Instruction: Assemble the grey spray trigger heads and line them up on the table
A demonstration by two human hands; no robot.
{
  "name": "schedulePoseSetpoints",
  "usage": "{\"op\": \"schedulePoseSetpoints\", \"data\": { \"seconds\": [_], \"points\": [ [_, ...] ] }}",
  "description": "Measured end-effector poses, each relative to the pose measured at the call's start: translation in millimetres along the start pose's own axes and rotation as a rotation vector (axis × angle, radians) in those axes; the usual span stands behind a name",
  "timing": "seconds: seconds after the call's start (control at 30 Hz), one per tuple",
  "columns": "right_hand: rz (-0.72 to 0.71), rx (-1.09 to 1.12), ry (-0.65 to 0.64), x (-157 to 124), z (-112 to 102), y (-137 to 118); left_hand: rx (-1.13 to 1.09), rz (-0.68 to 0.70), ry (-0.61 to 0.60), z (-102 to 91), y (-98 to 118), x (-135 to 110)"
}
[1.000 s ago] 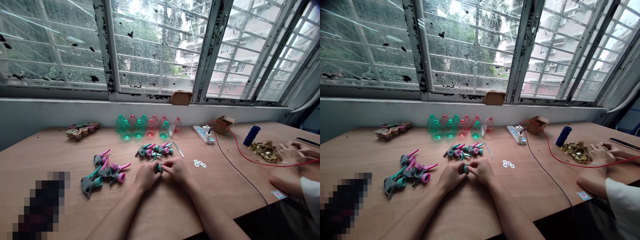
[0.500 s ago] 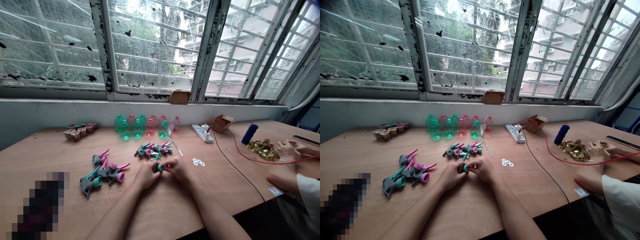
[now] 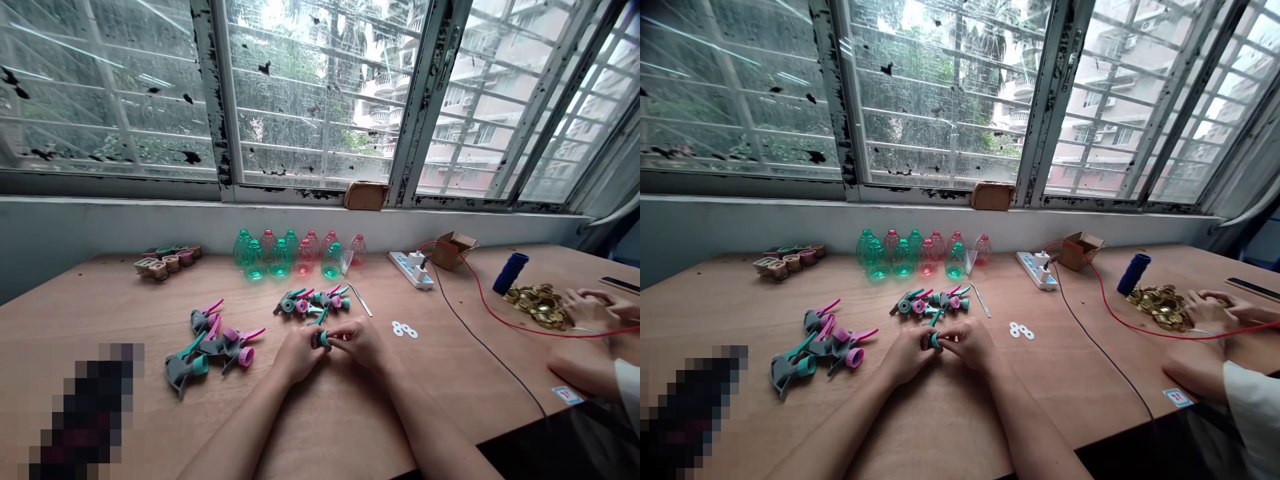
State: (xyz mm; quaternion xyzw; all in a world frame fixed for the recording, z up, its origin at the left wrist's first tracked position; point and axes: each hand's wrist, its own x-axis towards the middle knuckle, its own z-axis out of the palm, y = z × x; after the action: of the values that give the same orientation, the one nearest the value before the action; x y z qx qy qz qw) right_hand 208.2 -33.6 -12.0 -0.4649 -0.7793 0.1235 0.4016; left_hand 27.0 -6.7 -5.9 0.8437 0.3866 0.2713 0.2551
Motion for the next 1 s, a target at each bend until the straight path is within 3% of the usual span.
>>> {"op": "schedulePoseSetpoints", "data": {
  "seconds": [0.43, 0.6, 0.8, 1.0],
  "points": [
    [0.073, 0.064, 0.025, -0.9, 6.4, 0.4, 0.0, -0.008, 0.018, 0.8, 0.4, -0.3],
    [0.061, 0.124, 0.139, 0.3, 10.8, -3.3, 0.003, -0.012, 0.015, -0.6, 2.9, -1.3],
    [0.179, 0.212, 0.306, 4.3, 11.5, 6.8, 0.038, 0.019, 0.027, -2.5, 5.6, -2.6],
    [0.218, 0.266, 0.302, 6.0, 13.0, 11.5, 0.037, 0.031, 0.081, -4.3, 7.7, -3.7]
  ]
}}
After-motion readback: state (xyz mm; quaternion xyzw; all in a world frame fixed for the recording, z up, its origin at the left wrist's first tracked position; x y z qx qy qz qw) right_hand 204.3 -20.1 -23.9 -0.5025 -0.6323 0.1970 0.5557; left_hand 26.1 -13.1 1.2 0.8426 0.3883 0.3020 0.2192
